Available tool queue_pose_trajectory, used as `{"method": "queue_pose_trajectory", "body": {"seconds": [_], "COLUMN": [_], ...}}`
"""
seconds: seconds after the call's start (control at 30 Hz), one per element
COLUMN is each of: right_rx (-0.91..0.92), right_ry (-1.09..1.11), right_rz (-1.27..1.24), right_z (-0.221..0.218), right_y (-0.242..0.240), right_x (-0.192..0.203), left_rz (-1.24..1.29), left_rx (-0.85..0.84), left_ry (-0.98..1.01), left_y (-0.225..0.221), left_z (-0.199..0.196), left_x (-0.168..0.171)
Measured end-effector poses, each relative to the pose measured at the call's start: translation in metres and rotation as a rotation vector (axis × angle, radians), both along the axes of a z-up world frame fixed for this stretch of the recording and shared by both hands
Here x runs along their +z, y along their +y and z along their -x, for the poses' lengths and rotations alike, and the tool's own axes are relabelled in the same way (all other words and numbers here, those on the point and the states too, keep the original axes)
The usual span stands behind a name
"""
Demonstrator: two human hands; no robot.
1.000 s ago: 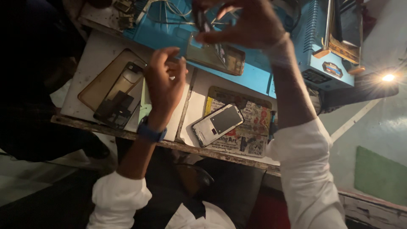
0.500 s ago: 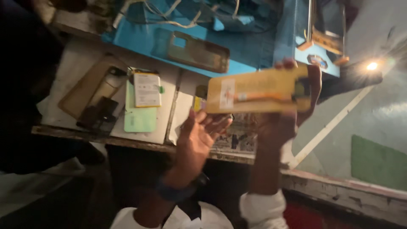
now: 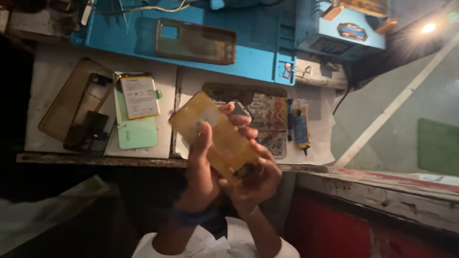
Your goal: The person replaces a mobile phone screen and internal components by hand and using a tool. They remove a damaged screen, apply adhesive, install a new screen, and reassemble the internal battery and circuit boards.
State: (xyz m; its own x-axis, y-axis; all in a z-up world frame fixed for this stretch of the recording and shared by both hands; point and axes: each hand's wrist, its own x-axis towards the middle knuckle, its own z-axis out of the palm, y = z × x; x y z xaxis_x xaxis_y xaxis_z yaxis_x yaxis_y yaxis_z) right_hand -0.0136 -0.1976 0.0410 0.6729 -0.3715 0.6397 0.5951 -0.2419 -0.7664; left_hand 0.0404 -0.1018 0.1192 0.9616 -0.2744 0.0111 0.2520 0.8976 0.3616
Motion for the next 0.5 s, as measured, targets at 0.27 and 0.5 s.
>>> {"method": "queue_pose_trajectory", "body": {"seconds": [0.27, 0.5], "right_rx": [0.522, 0.662], "right_ry": [0.734, 0.859], "right_rz": [-0.537, -0.459], "right_z": [0.021, 0.007], "right_y": [-0.05, -0.049], "right_x": [0.048, 0.046], "left_rz": [-0.057, -0.175], "left_rx": [-0.151, -0.183], "left_ry": [-0.047, 0.067], "left_y": [0.042, 0.041], "left_z": [-0.007, -0.004], "left_x": [0.001, 0.01]}}
